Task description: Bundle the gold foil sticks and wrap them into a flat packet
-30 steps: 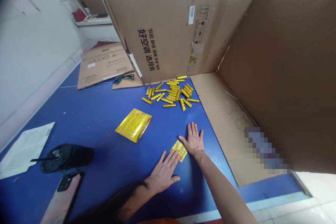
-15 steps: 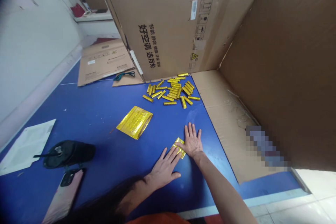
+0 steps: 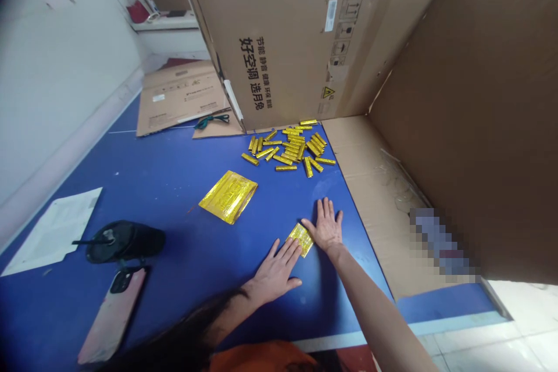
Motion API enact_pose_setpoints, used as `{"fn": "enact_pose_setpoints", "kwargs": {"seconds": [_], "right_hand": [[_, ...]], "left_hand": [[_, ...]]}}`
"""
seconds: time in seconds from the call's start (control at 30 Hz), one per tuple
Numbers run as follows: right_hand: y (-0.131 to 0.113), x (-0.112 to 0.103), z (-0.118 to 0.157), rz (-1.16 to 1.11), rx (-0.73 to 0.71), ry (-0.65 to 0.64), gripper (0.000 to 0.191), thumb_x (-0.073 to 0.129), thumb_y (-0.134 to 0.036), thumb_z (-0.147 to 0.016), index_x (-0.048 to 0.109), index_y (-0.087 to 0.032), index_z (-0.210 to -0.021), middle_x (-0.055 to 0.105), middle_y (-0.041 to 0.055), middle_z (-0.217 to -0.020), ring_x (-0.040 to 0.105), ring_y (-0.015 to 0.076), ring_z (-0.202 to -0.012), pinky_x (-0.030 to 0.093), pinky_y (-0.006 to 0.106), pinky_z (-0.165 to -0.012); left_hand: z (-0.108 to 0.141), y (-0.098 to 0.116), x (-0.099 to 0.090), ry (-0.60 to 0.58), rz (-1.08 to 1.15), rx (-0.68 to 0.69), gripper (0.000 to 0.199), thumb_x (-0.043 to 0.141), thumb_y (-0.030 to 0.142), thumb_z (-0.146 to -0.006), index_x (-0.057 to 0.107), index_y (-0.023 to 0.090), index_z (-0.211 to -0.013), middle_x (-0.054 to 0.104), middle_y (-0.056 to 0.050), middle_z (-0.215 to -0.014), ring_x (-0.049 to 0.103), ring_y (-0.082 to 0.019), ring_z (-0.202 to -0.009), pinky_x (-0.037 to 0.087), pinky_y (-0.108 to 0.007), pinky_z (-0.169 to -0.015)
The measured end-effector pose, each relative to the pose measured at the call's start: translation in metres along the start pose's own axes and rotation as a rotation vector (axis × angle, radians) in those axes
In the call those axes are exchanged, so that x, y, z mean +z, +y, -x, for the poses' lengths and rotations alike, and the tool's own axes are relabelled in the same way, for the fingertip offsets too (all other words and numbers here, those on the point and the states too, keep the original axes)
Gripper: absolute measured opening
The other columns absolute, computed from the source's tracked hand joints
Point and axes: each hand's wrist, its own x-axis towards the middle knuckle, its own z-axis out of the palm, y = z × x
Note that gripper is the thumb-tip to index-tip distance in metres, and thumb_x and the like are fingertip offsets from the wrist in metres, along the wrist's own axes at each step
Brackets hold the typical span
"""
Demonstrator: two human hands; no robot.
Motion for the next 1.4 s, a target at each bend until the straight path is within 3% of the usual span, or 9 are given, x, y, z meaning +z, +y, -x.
{"fn": "enact_pose_setpoints", "kwargs": {"seconds": [0.17,0.63,0.8,0.93,1.1,1.27,1.4], "right_hand": [[-0.011,0.009,0.006,0.036,-0.056,-0.017,0.078,0.021,-0.062,-0.079,0.019,-0.010,-0.136,0.008,0.0132,-0.145,0.000,0.0277,-0.131,0.001,0.053,-0.099],[-0.003,0.012,-0.005,0.065,-0.043,0.010,0.076,0.018,-0.062,-0.079,0.018,-0.012,-0.137,0.009,0.0128,-0.145,0.000,0.0297,-0.130,0.002,0.057,-0.097],[-0.003,0.012,-0.005,0.069,-0.055,0.022,0.076,0.018,-0.061,-0.080,0.020,-0.011,-0.136,0.010,0.0140,-0.144,0.001,0.0300,-0.130,0.002,0.057,-0.097],[-0.003,0.012,-0.004,0.072,-0.057,0.025,0.077,0.018,-0.062,-0.079,0.021,-0.010,-0.136,0.011,0.0154,-0.144,0.002,0.0306,-0.130,0.002,0.058,-0.097],[-0.004,0.012,-0.004,0.071,-0.064,0.042,0.083,0.020,-0.067,-0.076,0.019,-0.010,-0.136,0.010,0.0150,-0.144,0.002,0.0315,-0.130,0.003,0.058,-0.097],[-0.005,0.010,-0.004,0.065,-0.058,0.024,0.079,0.018,-0.064,-0.078,0.020,-0.010,-0.136,0.010,0.0142,-0.144,0.001,0.0314,-0.130,0.003,0.059,-0.097],[-0.005,0.010,-0.004,0.069,-0.058,0.028,0.078,0.018,-0.063,-0.079,0.021,-0.010,-0.136,0.010,0.0143,-0.144,0.002,0.0314,-0.130,0.003,0.059,-0.097]], "left_hand": [[-0.001,0.001,0.003,-0.016,-0.004,-0.009,0.072,0.028,0.058,-0.081,0.019,0.013,-0.136,0.020,-0.008,-0.142,0.005,-0.021,-0.131,0.009,-0.047,-0.104],[0.009,0.013,-0.001,-0.005,0.003,-0.063,0.064,0.027,0.052,-0.084,0.020,0.014,-0.135,0.025,-0.008,-0.140,0.014,-0.023,-0.129,0.014,-0.049,-0.102],[-0.005,0.017,-0.017,0.010,0.005,-0.073,0.063,0.026,0.055,-0.084,0.032,0.014,-0.130,0.037,-0.011,-0.133,0.023,-0.024,-0.126,0.012,-0.049,-0.103],[-0.016,0.023,-0.014,0.013,0.026,0.029,0.069,0.027,0.058,-0.082,0.030,0.011,-0.131,0.031,-0.010,-0.137,0.017,-0.023,-0.129,0.012,-0.041,-0.104],[-0.001,0.021,-0.004,-0.031,0.027,0.077,0.075,0.028,0.062,-0.080,0.023,0.011,-0.134,0.027,-0.009,-0.140,0.014,-0.024,-0.129,0.013,-0.043,-0.103],[0.015,0.020,-0.011,-0.086,0.031,0.121,0.073,0.023,0.061,-0.081,0.019,0.013,-0.135,0.025,-0.007,-0.140,0.013,-0.023,-0.129,0.015,-0.046,-0.102],[0.011,0.025,-0.017,-0.079,0.056,0.098,0.072,0.024,0.061,-0.081,0.024,0.013,-0.134,0.030,-0.009,-0.138,0.018,-0.026,-0.127,0.013,-0.050,-0.101]]}}
